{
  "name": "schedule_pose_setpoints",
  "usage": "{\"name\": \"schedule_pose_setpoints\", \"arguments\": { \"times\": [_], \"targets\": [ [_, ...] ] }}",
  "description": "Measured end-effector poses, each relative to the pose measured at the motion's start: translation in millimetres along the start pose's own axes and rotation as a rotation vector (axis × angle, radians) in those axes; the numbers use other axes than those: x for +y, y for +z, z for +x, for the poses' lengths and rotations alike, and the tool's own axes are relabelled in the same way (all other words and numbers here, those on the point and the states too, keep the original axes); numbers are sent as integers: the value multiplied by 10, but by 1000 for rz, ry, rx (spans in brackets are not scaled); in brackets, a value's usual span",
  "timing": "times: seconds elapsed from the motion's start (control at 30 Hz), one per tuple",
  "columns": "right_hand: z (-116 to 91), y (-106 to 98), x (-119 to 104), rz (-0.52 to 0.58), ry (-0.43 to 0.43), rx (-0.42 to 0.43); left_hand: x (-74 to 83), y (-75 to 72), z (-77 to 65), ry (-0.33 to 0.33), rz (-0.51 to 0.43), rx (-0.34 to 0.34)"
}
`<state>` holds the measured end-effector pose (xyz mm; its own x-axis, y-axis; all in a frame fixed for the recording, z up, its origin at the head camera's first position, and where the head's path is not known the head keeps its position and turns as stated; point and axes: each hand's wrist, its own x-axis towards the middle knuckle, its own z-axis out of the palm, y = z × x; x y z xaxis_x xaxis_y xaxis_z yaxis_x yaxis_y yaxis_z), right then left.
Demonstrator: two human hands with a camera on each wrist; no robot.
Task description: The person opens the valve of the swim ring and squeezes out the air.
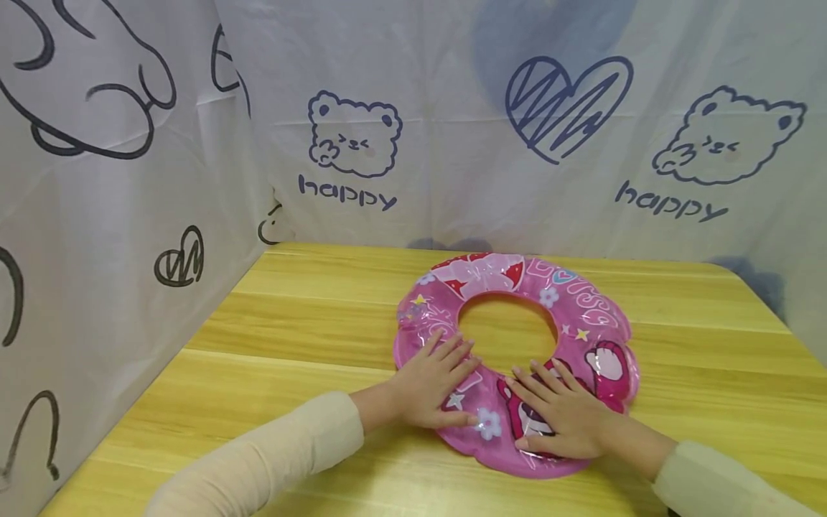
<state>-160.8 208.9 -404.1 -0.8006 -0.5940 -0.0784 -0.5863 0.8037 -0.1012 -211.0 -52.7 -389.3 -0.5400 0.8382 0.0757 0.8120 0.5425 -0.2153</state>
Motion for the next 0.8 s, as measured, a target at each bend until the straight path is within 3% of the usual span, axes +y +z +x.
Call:
{"name": "schedule_pose_setpoints", "arguments": {
  "times": [0.13, 0.27, 0.5, 0.8],
  "targets": [
    [5, 1, -14, -23, -8, 10, 4, -31, 12, 6, -11, -9],
    [7, 3, -21, -35, -5, 13, 38, -93, 29, 20, 37, 12],
    [7, -8, -33, -49, -1, 13, 200, -171, 85, 72, 54, 47],
    [-1, -29, -40, -54, -19, 42, 291, -199, 218, 34, 175, -53]
  ]
}}
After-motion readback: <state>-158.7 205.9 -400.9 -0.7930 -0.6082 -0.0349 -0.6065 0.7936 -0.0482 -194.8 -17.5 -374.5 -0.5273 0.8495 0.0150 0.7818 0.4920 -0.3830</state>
